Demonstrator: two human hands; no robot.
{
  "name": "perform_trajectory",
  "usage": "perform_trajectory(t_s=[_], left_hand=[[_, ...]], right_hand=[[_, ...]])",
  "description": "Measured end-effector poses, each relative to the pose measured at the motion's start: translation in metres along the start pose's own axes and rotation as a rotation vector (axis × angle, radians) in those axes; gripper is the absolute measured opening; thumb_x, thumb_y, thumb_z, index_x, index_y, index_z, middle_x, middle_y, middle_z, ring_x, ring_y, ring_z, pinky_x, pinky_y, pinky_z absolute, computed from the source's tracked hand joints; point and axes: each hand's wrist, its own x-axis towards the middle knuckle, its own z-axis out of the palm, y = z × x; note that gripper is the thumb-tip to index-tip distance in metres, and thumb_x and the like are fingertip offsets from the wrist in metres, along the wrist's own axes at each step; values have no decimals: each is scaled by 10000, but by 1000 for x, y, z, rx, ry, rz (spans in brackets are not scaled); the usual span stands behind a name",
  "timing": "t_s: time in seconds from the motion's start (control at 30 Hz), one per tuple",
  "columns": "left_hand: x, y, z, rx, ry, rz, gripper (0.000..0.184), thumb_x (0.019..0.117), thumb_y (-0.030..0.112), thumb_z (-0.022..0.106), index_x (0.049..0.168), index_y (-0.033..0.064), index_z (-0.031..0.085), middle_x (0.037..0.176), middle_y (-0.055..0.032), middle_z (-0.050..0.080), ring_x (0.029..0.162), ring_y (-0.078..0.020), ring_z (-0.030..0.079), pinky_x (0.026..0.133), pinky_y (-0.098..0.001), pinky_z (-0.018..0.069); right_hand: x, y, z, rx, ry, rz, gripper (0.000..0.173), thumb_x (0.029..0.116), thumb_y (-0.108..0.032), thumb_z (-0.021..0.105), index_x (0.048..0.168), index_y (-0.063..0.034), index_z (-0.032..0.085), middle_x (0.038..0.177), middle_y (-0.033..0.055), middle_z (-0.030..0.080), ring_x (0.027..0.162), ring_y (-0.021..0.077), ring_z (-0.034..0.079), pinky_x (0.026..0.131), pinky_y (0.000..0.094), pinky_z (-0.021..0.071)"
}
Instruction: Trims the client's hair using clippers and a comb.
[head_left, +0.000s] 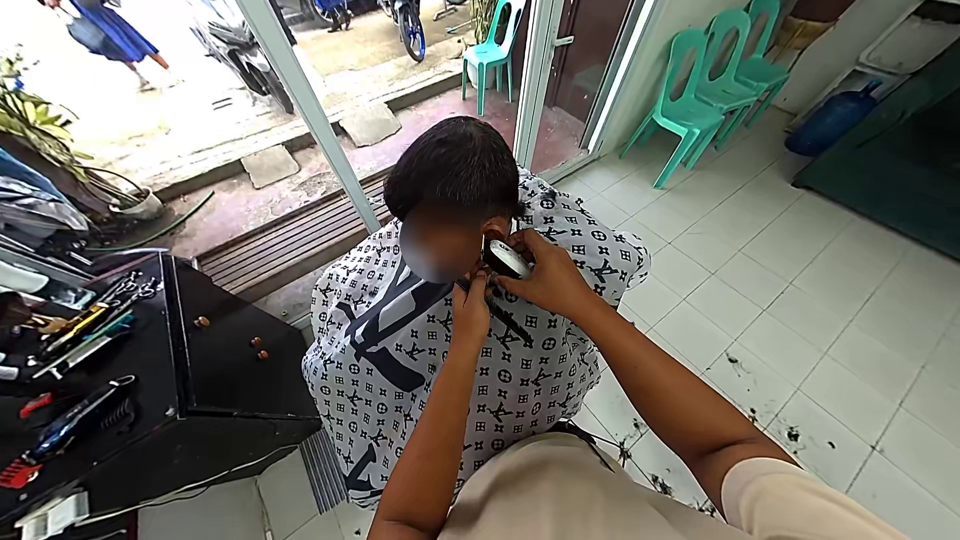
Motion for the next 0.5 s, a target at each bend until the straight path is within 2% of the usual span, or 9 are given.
perform_trajectory(t_s=[0.1, 0.23, 0.5], left_hand=[[0, 0, 1, -11, 18, -16, 404, 1079, 154, 368, 1461, 83, 480, 1329, -76, 591, 1154, -129, 592, 947, -336, 516], [0, 1, 1, -31, 10, 1, 389, 1089, 144, 369, 1454, 54, 468, 1293, -87, 585, 1125, -127, 595, 964, -336, 516], [1, -1, -1, -47, 17, -3, 374, 1093, 152, 364, 1435, 56, 480, 1285, -85, 584, 1124, -127, 597, 964, -335, 517]], right_hand=[[2, -3, 2, 16, 1, 10, 602, 808, -275, 871, 1261, -24, 563, 1050, 133, 704, 863, 259, 711, 768, 475, 596], [6, -2, 6, 39, -10, 28, 625, 813, -301, 857, 1273, 0, 559, 1067, 153, 696, 901, 293, 700, 804, 511, 577], [7, -1, 11, 20, -9, 35, 629, 808, -315, 863, 1260, -5, 555, 1050, 148, 698, 884, 286, 705, 792, 500, 581]])
